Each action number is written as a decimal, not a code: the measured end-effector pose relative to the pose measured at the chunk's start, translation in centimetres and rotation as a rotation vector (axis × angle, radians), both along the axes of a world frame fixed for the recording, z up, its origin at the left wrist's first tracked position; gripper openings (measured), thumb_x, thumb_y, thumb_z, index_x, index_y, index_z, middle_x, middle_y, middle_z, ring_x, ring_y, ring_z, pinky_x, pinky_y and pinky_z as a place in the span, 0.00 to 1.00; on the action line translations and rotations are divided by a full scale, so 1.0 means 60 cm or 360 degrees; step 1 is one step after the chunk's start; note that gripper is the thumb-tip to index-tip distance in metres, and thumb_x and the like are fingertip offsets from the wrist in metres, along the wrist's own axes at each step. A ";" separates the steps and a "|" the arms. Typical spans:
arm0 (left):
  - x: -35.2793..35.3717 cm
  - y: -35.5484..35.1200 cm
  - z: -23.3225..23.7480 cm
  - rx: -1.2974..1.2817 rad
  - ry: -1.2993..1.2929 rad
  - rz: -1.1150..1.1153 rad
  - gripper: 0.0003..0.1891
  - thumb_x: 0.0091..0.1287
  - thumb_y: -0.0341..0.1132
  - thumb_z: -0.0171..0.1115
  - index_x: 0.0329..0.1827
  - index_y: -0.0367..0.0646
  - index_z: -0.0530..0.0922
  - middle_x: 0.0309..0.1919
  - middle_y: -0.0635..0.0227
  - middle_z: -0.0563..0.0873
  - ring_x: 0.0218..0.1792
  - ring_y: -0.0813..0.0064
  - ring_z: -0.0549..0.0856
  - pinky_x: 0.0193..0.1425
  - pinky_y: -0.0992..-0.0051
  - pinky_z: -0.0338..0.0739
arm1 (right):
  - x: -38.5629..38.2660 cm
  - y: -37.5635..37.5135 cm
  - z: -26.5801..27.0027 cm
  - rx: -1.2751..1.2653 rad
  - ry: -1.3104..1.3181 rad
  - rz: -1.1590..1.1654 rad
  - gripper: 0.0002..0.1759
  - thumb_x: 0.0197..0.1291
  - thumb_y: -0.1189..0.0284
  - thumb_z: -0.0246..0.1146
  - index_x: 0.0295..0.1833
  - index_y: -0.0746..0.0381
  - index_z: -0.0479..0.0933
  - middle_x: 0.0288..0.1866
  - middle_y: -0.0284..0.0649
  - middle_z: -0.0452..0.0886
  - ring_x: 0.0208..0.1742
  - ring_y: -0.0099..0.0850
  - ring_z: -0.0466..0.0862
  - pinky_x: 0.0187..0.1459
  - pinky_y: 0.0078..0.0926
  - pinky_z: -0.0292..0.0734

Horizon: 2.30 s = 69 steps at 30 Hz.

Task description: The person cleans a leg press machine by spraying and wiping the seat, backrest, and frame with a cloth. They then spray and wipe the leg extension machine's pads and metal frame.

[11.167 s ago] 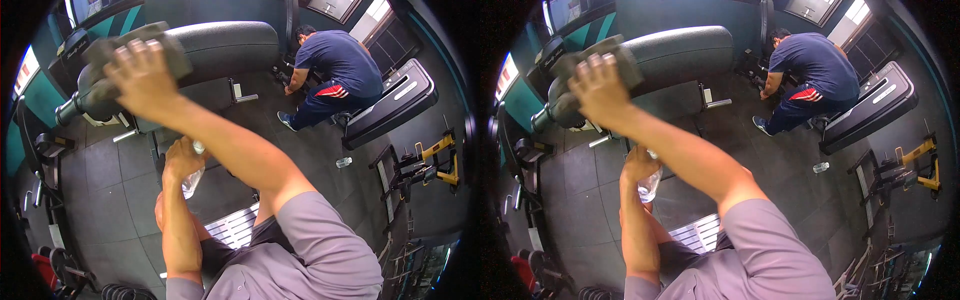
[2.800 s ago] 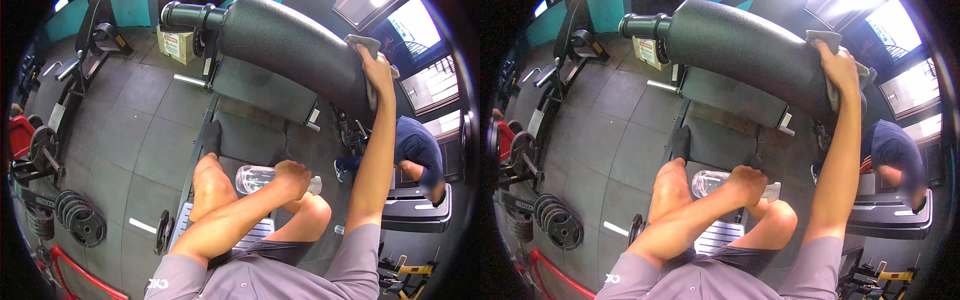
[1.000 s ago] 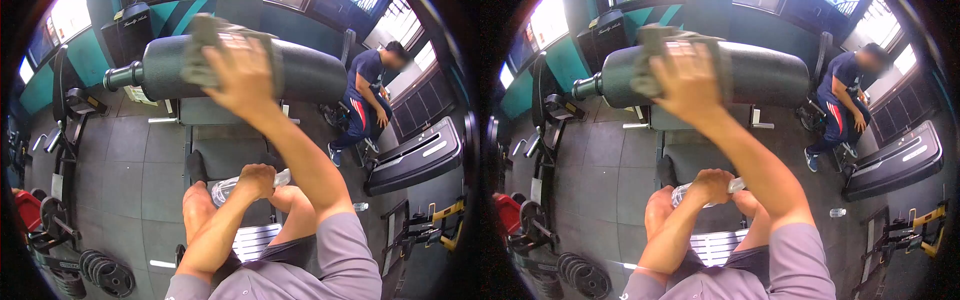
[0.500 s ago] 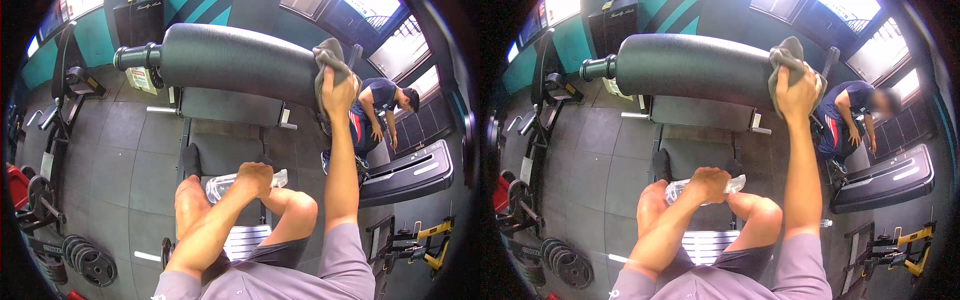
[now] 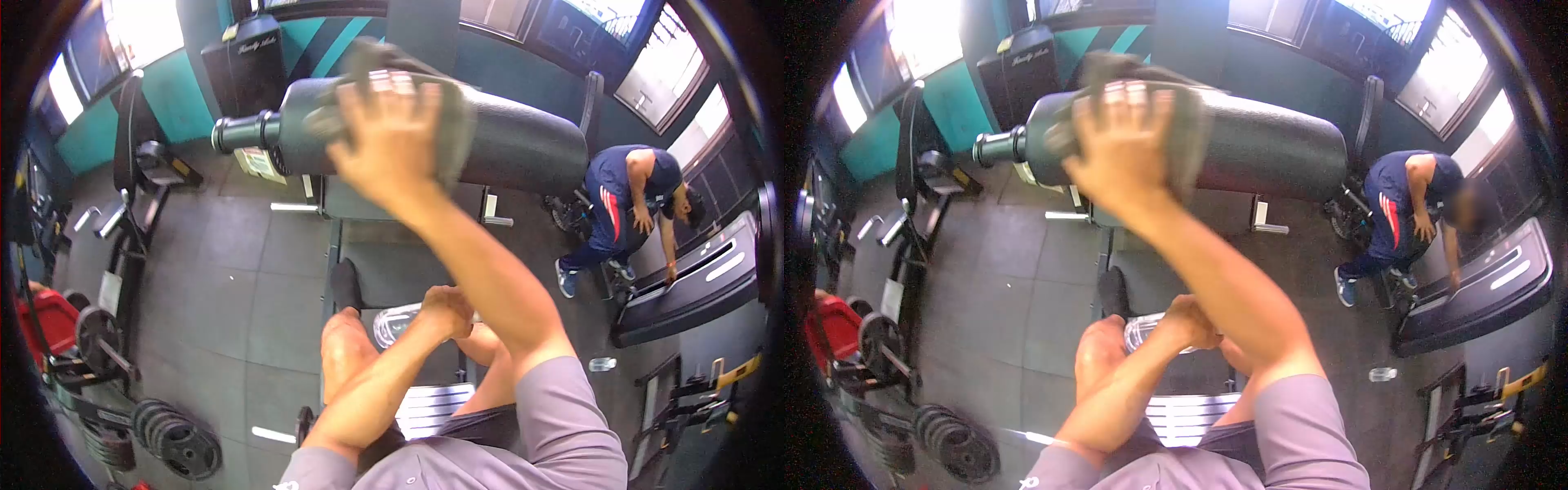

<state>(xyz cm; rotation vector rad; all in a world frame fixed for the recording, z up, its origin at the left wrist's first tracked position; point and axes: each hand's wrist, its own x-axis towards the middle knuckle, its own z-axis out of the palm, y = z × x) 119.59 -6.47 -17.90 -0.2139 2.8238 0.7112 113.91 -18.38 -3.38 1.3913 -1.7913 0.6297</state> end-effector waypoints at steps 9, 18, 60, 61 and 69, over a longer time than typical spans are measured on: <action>-0.001 -0.007 0.014 0.0008 0.0022 -0.0032 0.21 0.55 0.41 0.71 0.52 0.45 0.85 0.49 0.59 0.89 0.53 0.60 0.87 0.57 0.63 0.80 | -0.010 0.003 -0.010 0.0100 0.0132 0.0233 0.46 0.43 0.47 0.76 0.70 0.51 0.73 0.71 0.52 0.72 0.76 0.49 0.65 0.74 0.66 0.48; 0.001 -0.014 0.034 0.0042 -0.0102 -0.0080 0.18 0.52 0.42 0.72 0.44 0.44 0.86 0.41 0.52 0.89 0.47 0.53 0.89 0.51 0.58 0.82 | -0.176 0.210 0.025 -0.0097 -0.0481 -0.0299 0.44 0.60 0.43 0.63 0.70 0.66 0.70 0.69 0.60 0.72 0.77 0.57 0.62 0.76 0.64 0.43; 0.030 -0.028 0.061 0.0190 -0.0061 0.0061 0.12 0.48 0.31 0.72 0.37 0.40 0.89 0.40 0.54 0.90 0.47 0.60 0.90 0.50 0.65 0.84 | -0.254 0.225 0.005 -0.0255 0.0165 -0.0540 0.35 0.58 0.46 0.67 0.57 0.67 0.79 0.60 0.58 0.78 0.67 0.52 0.74 0.69 0.53 0.59; 0.030 -0.027 0.060 0.0187 -0.0043 0.0074 0.12 0.48 0.31 0.72 0.37 0.40 0.89 0.40 0.54 0.90 0.47 0.60 0.90 0.50 0.65 0.84 | -0.255 0.220 0.015 -0.0224 0.0093 -0.0557 0.36 0.59 0.46 0.66 0.55 0.70 0.80 0.59 0.59 0.80 0.65 0.53 0.75 0.68 0.53 0.60; 0.021 -0.014 0.050 0.0122 -0.0008 0.0033 0.11 0.48 0.30 0.70 0.36 0.41 0.89 0.39 0.55 0.91 0.45 0.59 0.90 0.48 0.64 0.84 | -0.145 0.131 0.046 -0.0123 0.0015 -0.0293 0.22 0.59 0.51 0.63 0.55 0.48 0.84 0.50 0.47 0.86 0.56 0.45 0.83 0.62 0.46 0.70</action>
